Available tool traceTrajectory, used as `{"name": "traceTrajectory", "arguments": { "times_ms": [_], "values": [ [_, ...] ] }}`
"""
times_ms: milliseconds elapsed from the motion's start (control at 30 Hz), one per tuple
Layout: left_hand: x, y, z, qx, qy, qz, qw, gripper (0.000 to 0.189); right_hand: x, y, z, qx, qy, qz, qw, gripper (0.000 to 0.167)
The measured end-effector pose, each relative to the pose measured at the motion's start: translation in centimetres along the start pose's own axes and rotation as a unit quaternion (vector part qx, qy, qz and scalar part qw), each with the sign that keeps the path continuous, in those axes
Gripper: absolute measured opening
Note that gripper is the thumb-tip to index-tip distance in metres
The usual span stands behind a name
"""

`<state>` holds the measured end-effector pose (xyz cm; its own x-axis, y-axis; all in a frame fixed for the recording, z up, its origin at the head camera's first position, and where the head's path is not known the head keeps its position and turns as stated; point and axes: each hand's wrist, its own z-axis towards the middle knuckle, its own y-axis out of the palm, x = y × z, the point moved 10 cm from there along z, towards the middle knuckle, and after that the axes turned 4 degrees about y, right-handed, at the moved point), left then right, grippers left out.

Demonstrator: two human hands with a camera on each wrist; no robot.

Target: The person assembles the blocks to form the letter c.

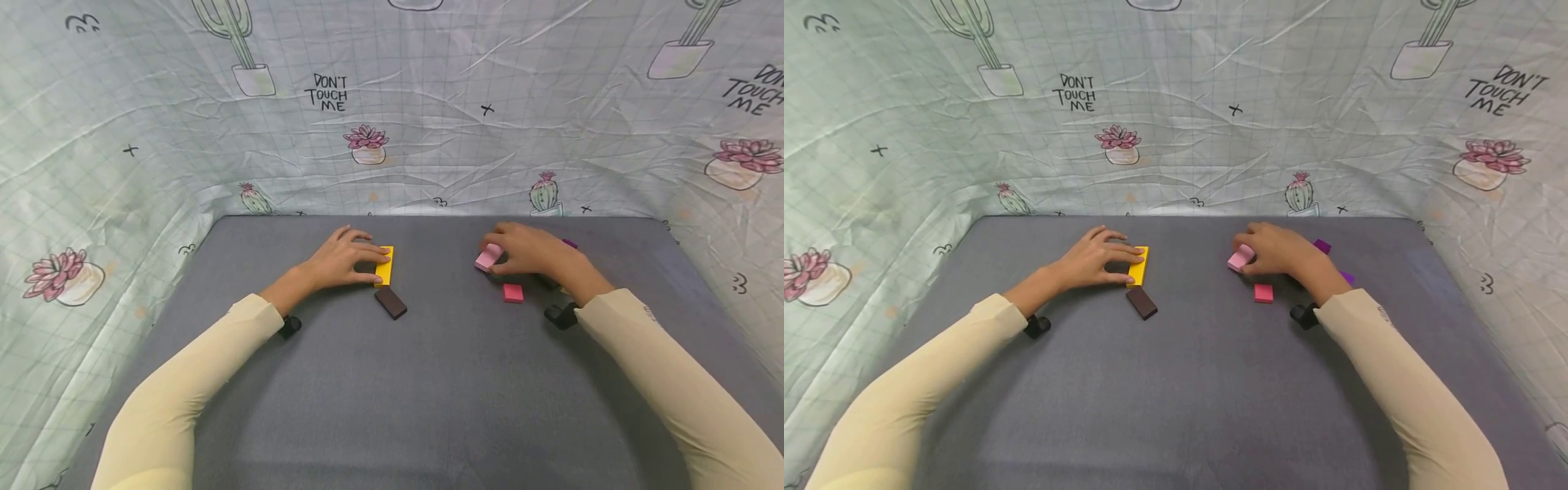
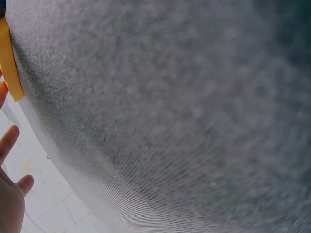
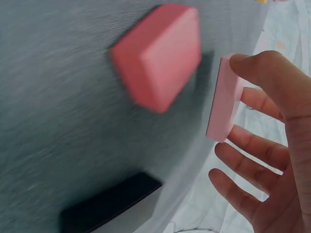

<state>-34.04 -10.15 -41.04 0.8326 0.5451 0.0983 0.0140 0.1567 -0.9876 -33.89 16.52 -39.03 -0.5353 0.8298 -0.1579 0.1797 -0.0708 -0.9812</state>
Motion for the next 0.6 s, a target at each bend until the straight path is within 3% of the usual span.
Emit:
{"name": "traceTrajectory", "arguments": {
  "times_ms": [233, 600],
  "values": [
    [-0.1, -0.1, -0.1, 0.002, 0.009, -0.004, 1.0, 0.05, -1.9, -1.1, 2.2, 0.029, -0.035, 0.033, 0.9984, 0.032],
    [-0.1, 0.2, 0.1, -0.003, 0.012, -0.026, 0.9996, 0.048, -4.7, -1.1, 7.2, 0.04, -0.037, 0.064, 0.9965, 0.034]
  ]
}}
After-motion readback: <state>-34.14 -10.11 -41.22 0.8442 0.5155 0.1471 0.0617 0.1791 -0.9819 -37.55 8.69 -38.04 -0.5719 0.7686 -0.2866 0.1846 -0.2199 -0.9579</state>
